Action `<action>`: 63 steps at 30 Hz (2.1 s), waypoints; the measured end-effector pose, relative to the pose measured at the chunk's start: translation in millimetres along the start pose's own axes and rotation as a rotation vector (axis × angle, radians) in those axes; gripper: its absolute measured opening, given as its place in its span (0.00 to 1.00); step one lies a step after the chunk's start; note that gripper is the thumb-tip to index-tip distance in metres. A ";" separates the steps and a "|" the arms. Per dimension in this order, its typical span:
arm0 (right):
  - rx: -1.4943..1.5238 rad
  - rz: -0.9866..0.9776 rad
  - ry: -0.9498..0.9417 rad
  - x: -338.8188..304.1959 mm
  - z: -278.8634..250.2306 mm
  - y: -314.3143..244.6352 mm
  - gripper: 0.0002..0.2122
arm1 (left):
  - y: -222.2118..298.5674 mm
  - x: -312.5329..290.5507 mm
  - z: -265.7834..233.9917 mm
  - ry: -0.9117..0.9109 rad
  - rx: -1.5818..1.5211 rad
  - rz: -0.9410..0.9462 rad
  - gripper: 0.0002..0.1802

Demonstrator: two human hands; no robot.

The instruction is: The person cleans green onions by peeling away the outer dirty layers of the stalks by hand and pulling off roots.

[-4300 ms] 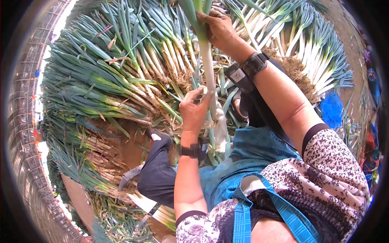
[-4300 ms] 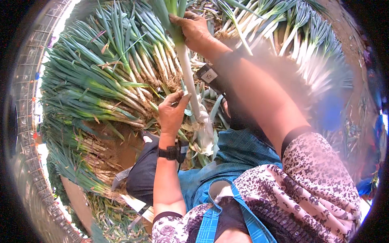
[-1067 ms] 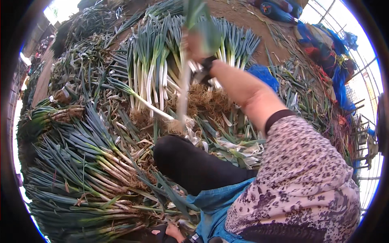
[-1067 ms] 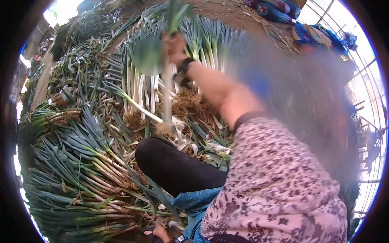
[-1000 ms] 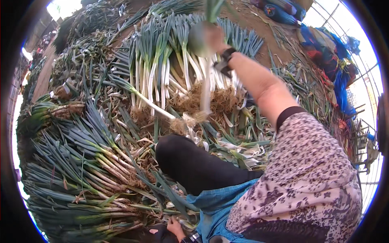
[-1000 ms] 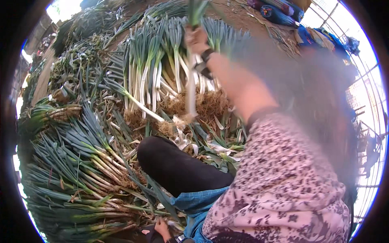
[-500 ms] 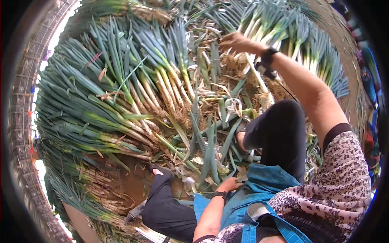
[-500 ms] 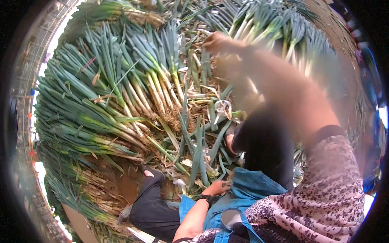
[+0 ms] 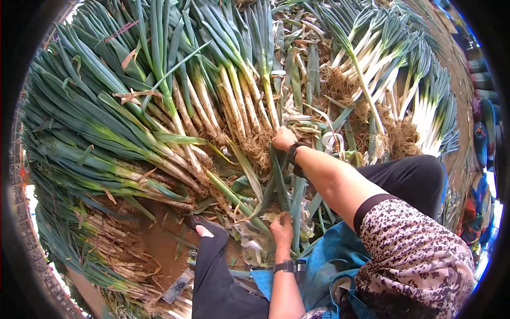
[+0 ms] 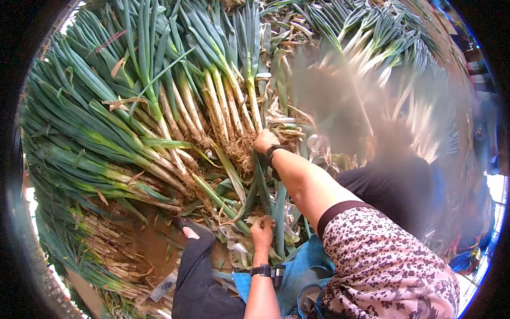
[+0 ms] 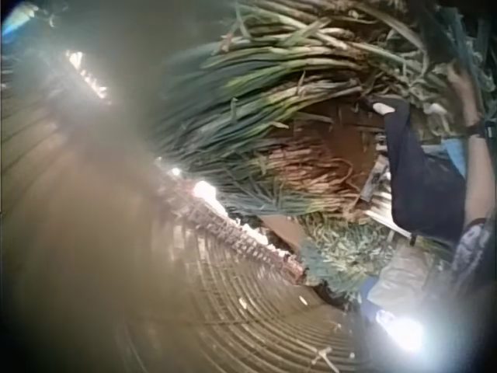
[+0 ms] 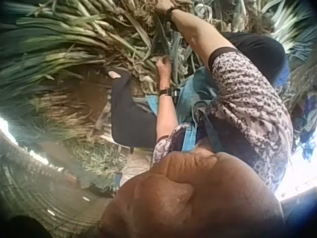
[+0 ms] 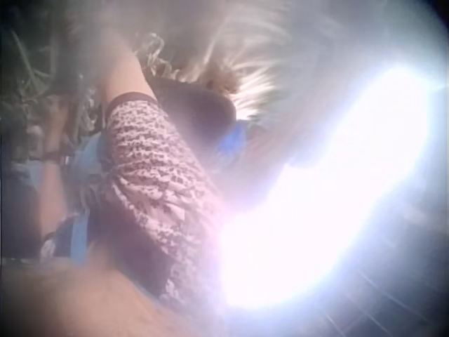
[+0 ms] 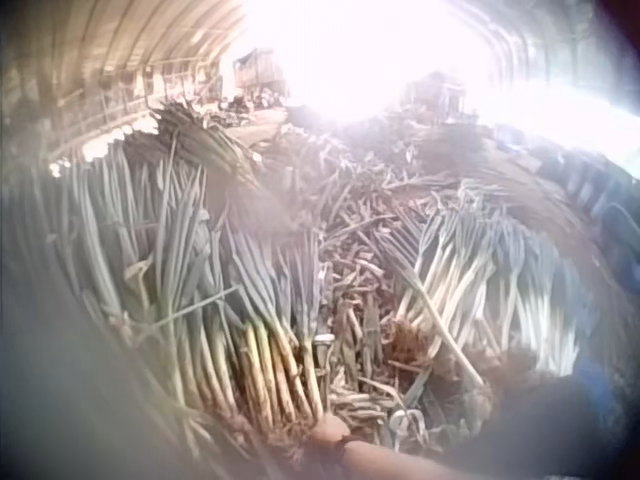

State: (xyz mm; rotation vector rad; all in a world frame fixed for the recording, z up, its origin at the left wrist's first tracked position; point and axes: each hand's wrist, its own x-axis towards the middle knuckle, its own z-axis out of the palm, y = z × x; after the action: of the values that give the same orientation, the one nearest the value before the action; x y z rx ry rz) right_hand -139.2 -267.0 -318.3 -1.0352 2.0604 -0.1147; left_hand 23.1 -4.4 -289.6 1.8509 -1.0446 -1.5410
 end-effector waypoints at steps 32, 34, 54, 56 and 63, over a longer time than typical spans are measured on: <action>0.744 -0.342 -0.211 -262.1 -155.5 29.9 0.28 | 237.0 14.7 23.3 -0.049 -0.513 0.484 0.11; 0.892 -0.449 -0.060 -255.8 -160.7 21.6 0.25 | 268.8 -9.7 15.4 -0.086 -0.310 0.269 0.15; 0.596 -0.497 -0.637 -275.1 -221.2 39.9 0.22 | 265.7 -91.2 -14.4 -0.208 -0.838 0.122 0.15; 1.025 -0.443 -0.931 -267.9 -223.1 10.8 0.21 | 267.0 -100.0 -4.8 -0.238 -0.691 0.203 0.19; 1.172 -0.674 -0.478 -249.4 -226.7 -11.1 0.13 | 199.2 -105.3 10.1 0.028 -0.270 0.265 0.24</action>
State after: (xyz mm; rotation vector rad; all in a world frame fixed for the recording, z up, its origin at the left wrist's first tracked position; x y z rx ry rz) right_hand -206.4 -156.6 -6.8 -0.7912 0.8399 -1.1359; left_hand -39.8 -32.0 -74.8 1.4840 -0.9713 -1.4168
